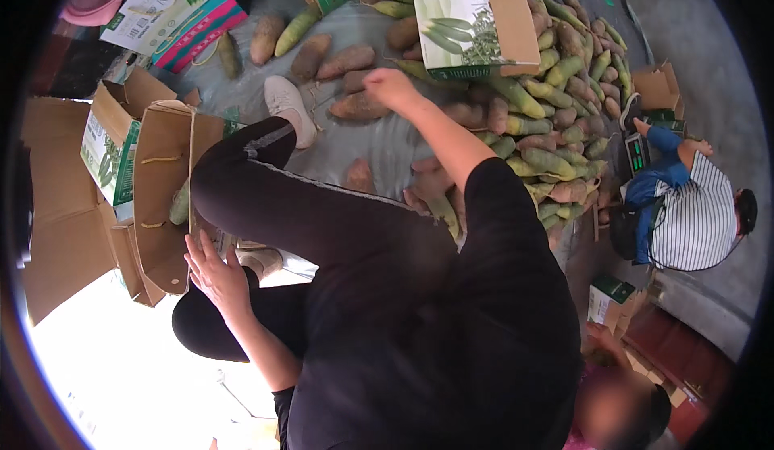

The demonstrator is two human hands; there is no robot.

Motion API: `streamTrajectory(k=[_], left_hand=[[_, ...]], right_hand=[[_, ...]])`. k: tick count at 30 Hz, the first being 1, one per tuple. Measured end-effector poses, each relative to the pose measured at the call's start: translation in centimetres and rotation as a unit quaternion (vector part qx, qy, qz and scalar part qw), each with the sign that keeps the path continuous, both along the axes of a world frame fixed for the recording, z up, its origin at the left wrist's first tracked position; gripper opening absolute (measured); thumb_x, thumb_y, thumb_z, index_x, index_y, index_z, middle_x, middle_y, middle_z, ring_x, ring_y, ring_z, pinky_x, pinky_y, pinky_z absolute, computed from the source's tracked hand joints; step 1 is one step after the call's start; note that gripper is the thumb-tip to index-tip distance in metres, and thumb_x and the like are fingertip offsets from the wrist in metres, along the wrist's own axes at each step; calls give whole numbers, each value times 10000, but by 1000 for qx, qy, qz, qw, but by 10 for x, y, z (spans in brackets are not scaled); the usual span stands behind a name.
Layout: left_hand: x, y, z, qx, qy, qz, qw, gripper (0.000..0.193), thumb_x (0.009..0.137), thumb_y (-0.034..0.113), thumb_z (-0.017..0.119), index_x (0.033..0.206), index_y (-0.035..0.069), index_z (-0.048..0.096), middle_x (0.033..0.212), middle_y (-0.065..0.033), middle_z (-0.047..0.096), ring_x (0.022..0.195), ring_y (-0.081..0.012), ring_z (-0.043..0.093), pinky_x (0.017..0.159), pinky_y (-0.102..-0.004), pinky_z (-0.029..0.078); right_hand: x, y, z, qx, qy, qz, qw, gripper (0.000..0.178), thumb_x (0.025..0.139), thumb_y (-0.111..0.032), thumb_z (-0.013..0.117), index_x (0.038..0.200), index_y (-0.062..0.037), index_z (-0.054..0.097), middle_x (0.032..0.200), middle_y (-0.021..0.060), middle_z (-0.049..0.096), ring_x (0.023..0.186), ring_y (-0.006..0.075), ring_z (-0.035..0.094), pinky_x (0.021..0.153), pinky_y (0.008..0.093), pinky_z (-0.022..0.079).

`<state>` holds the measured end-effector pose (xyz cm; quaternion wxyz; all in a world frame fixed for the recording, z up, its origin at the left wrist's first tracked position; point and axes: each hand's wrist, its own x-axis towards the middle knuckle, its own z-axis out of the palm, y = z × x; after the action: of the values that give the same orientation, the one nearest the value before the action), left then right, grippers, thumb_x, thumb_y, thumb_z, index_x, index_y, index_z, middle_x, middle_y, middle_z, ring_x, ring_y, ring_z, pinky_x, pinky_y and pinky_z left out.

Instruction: Sorting vegetables from a pile and placing them into cardboard boxes for packaging.

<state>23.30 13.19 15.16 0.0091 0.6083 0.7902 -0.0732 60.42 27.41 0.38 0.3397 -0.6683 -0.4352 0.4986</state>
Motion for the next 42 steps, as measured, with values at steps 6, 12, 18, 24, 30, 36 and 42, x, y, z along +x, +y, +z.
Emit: streamTrajectory(k=[6,12,18,24,30,36,42], left_hand=[[4,5,2,-3,-2,-31,1000,528,839,197,606,1318,59,431,1428,-153,317,1277,-403,336,1011,-518,317],[2,9,9,-15,-13,-64,998,512,820,164,626,1286,40,455,1391,-185,362,1242,-403,384,987,-457,367],[-15,16,33,-56,-105,-62,991,476,816,119,616,1265,59,474,1332,-179,433,1145,-359,494,911,-419,443],[-58,30,43,-89,-225,-67,968,456,828,57,571,1274,70,480,1235,-187,524,1139,-338,513,929,-403,438],[-84,47,53,-90,-332,-15,939,424,865,43,533,1286,72,491,1212,-183,564,1118,-291,550,959,-383,429],[-112,69,38,-83,-270,-24,959,433,857,84,568,1284,72,493,1192,-197,573,1104,-288,563,924,-369,448],[-118,63,23,-74,-272,46,958,433,841,112,554,1269,62,509,1152,-215,590,1086,-275,575,918,-352,450]], right_hand=[[104,-102,-118,-48,-270,66,959,270,792,-226,497,832,-17,663,870,193,647,853,358,616,769,427,494],[98,-154,-161,-25,-409,208,888,141,765,-174,568,786,-69,661,788,127,650,742,257,632,687,356,493],[45,-140,-137,-141,-270,207,930,203,792,-202,507,808,-64,655,890,177,638,873,333,611,785,434,485],[37,-124,-130,-110,-246,231,935,200,782,-175,499,797,-53,657,899,186,634,874,348,605,771,443,487],[33,-127,-142,-162,-355,284,876,216,806,-171,485,886,-61,654,974,193,636,916,365,605,808,437,488],[36,-168,-127,-242,-370,317,839,256,817,-141,489,1029,-100,626,1116,160,601,1050,337,567,881,431,466],[42,-191,-128,-238,-351,292,857,403,747,-173,627,1142,-130,566,1222,129,527,1145,307,497,947,407,432]])
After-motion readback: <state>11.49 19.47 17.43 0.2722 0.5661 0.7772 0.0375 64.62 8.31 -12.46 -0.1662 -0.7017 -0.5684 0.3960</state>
